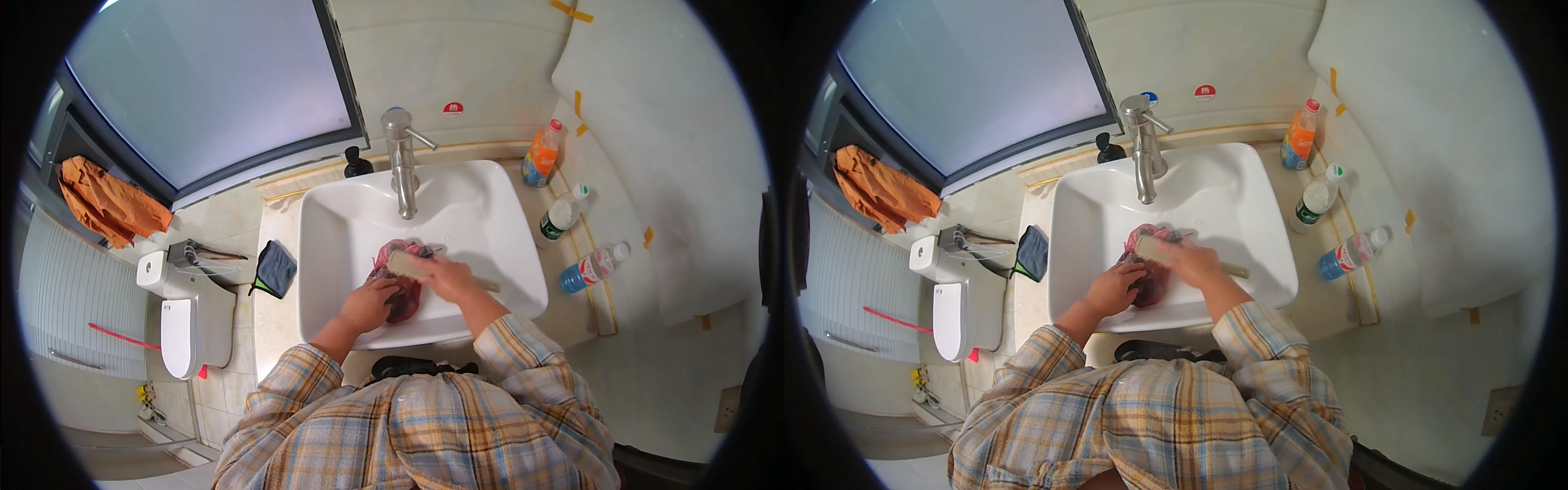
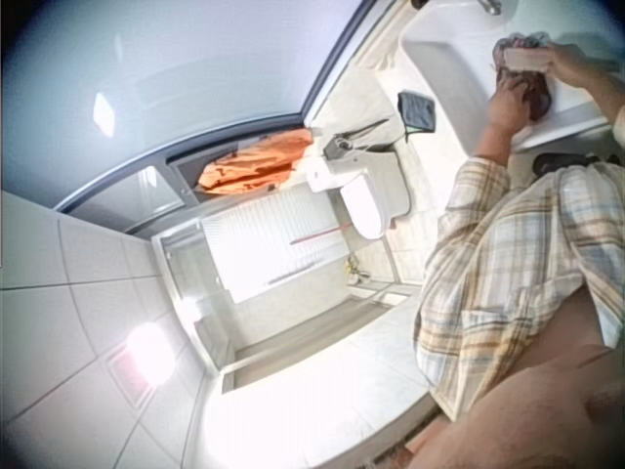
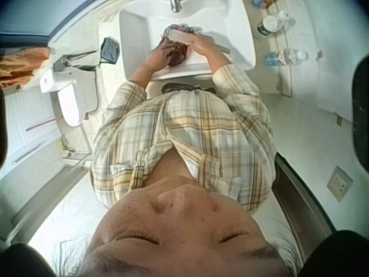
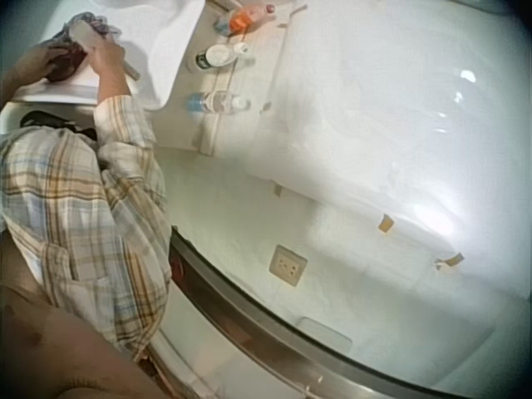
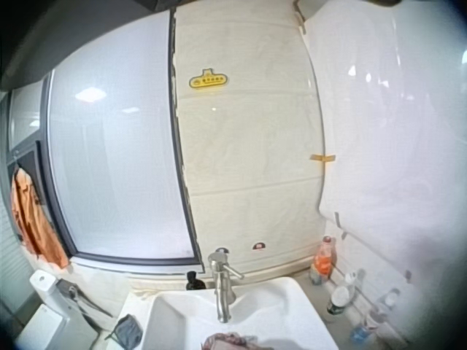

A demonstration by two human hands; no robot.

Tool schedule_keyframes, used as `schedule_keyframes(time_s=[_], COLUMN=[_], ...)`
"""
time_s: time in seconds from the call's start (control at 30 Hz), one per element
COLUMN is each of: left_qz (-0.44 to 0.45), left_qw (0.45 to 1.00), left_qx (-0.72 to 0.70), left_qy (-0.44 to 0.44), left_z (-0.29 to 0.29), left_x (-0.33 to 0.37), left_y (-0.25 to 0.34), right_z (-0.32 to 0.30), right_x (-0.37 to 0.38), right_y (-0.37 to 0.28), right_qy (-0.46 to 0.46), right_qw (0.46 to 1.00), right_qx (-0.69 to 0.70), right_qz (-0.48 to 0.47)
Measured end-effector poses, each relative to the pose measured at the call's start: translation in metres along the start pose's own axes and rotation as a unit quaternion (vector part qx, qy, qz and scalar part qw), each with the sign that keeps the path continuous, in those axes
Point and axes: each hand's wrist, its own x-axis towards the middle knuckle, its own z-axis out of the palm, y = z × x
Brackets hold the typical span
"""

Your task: The person scrubs a pair of red shoes in a bathroom sink using a brush and water. They repeatedly scrub the uppers and soles, rinse the shoes under the faucet, and continue scrubbing until the clip ends.

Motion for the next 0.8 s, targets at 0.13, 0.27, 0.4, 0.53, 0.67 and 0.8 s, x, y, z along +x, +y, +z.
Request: schedule_keyframes(time_s=[0.13, 0.27, 0.4, 0.53, 0.67, 0.8], left_qz=[0.004, 0.002, -0.006, 0.003, -0.014, -0.101], left_qw=[1.000, 1.000, 1.000, 0.999, 0.998, 0.987], left_qx=[-0.005, -0.013, -0.018, -0.017, -0.014, 0.008], left_qy=[0.009, 0.016, 0.010, 0.033, 0.052, 0.121], left_z=[0.001, 0.002, 0.000, 0.000, 0.001, 0.004], left_x=[-0.003, -0.001, 0.000, -0.003, -0.001, 0.003], left_y=[-0.002, -0.001, -0.001, -0.001, -0.005, -0.014], right_z=[-0.011, -0.010, 0.000, -0.007, -0.012, -0.001], right_x=[0.008, 0.002, -0.004, 0.005, 0.007, -0.002], right_y=[0.015, 0.008, -0.009, 0.002, 0.012, -0.001], right_qy=[0.048, 0.065, -0.022, 0.020, 0.047, 0.038], right_qw=[0.987, 0.994, 0.997, 0.996, 0.987, 0.999], right_qx=[0.001, 0.009, -0.010, -0.005, -0.022, 0.003], right_qz=[0.151, 0.090, -0.072, 0.090, 0.154, 0.008])
